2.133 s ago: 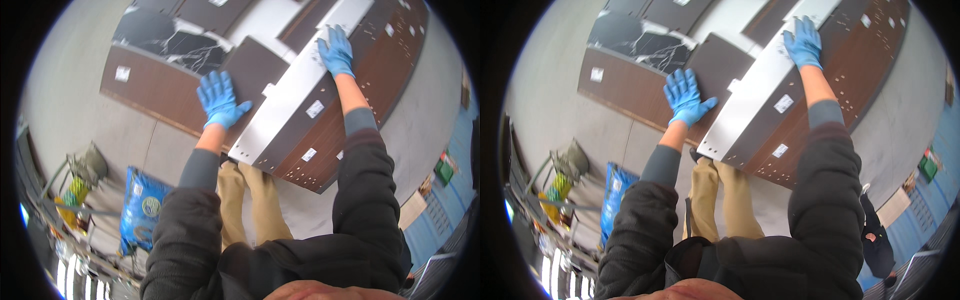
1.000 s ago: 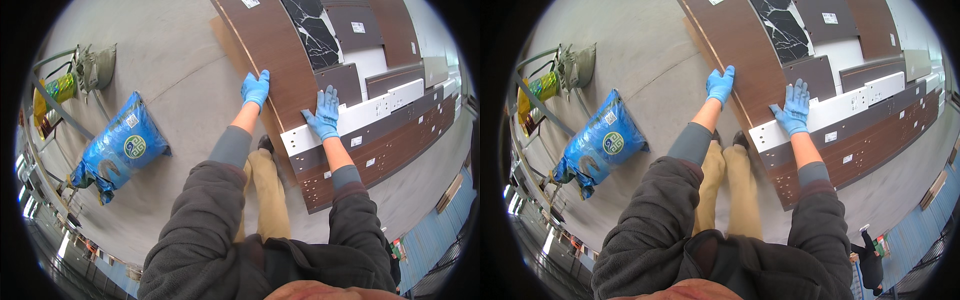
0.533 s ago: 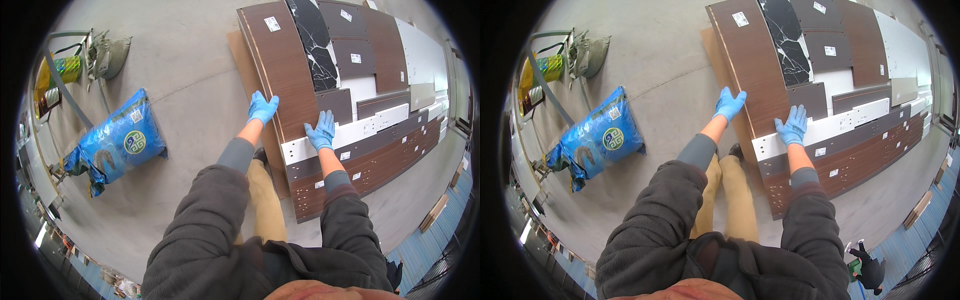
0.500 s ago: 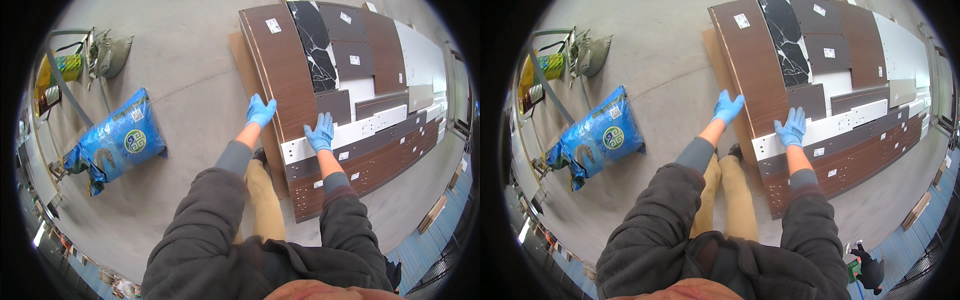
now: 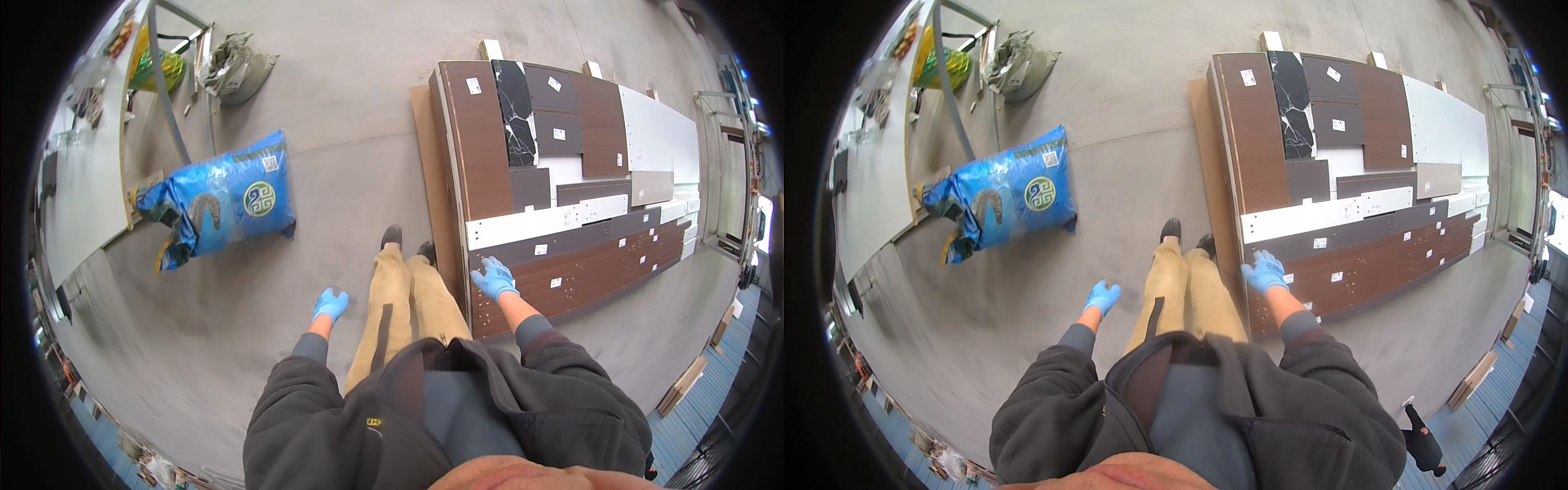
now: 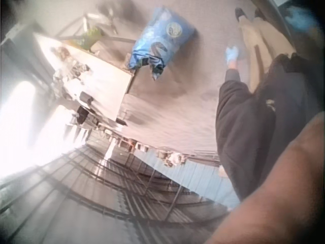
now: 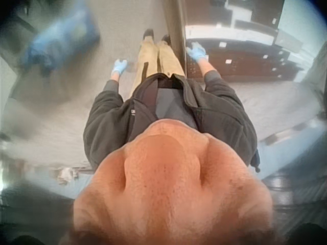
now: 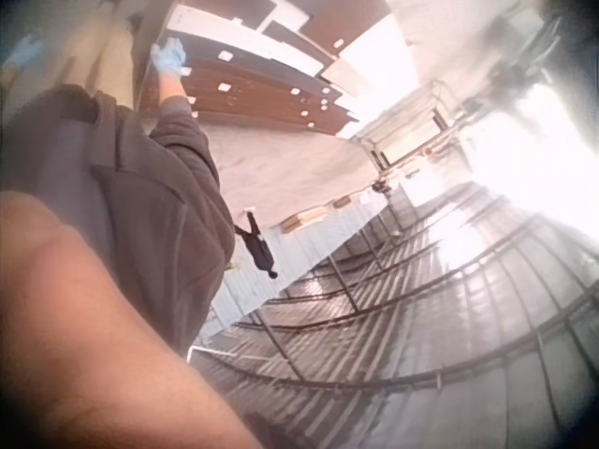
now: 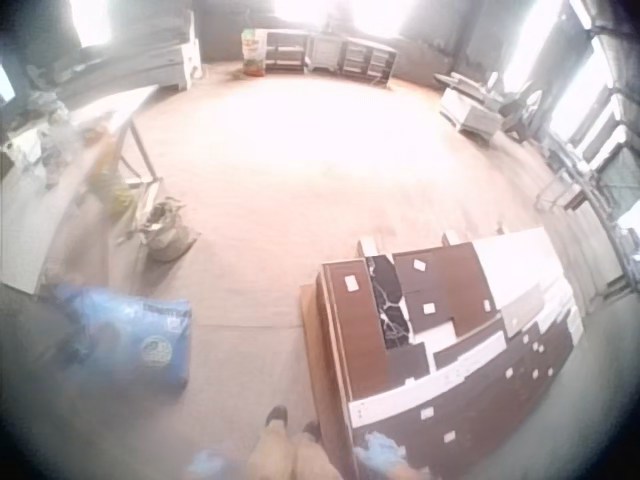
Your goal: The person picks up white and brown rectangular panels from a pile on the floor and stacks them in organized groups. They handle the panels one at a time, aligning edges and placing them into neat stacks. The person occasionally moves between stacks to continue organizing the panels.
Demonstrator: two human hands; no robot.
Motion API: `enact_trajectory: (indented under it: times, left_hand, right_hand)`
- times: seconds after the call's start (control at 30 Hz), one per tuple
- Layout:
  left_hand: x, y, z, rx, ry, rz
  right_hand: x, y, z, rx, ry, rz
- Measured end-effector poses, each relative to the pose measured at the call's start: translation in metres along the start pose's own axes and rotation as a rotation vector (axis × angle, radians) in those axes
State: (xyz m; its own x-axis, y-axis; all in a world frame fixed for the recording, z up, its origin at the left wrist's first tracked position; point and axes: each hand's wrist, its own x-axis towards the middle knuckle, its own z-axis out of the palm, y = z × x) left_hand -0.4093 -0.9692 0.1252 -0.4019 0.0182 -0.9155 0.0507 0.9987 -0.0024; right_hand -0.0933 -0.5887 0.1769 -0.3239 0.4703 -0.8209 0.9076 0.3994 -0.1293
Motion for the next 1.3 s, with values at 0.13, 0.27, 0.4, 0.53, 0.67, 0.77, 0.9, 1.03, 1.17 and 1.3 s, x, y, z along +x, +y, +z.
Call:
enact_trajectory:
  times: [0.13,0.27,0.4,0.53,0.67,0.77,0.9,1.03,1.17,1.3]
  left_hand:
    - [-0.039,-0.095,0.022,-0.281,0.063,-0.099]
    - [-0.047,-0.124,0.044,-0.639,0.067,-0.067]
    - [-0.04,-0.104,0.024,-0.62,0.004,0.11]
    - [-0.025,-0.066,-0.033,-0.588,0.095,0.236]
    - [-0.003,-0.012,-0.091,-0.575,0.15,0.342]
    - [0.023,0.057,-0.133,-0.48,0.185,0.462]
    - [0.055,0.179,-0.193,-0.361,0.217,0.59]
    - [0.077,0.325,-0.246,-0.252,0.237,0.71]
    - [0.108,0.461,-0.269,-0.133,0.235,0.769]
    - [0.157,0.581,-0.26,-0.061,0.209,0.771]
  right_hand:
    - [-0.034,-0.04,-0.021,-0.012,-0.059,-0.006]
    - [-0.044,-0.072,-0.049,0.011,-0.084,-0.016]
    - [-0.044,-0.107,-0.067,-0.028,0.084,0.002]
    - [-0.033,-0.142,-0.084,0.001,0.058,0.046]
    - [-0.014,-0.161,-0.091,0.1,0.105,0.049]
    - [0.01,-0.16,-0.099,0.125,0.153,0.018]
    - [0.064,-0.154,-0.125,0.151,0.279,-0.036]
    - [0.132,-0.149,-0.163,0.184,0.372,-0.037]
    - [0.203,-0.137,-0.191,0.18,0.47,-0.063]
    - [0.275,-0.126,-0.206,0.146,0.555,-0.014]
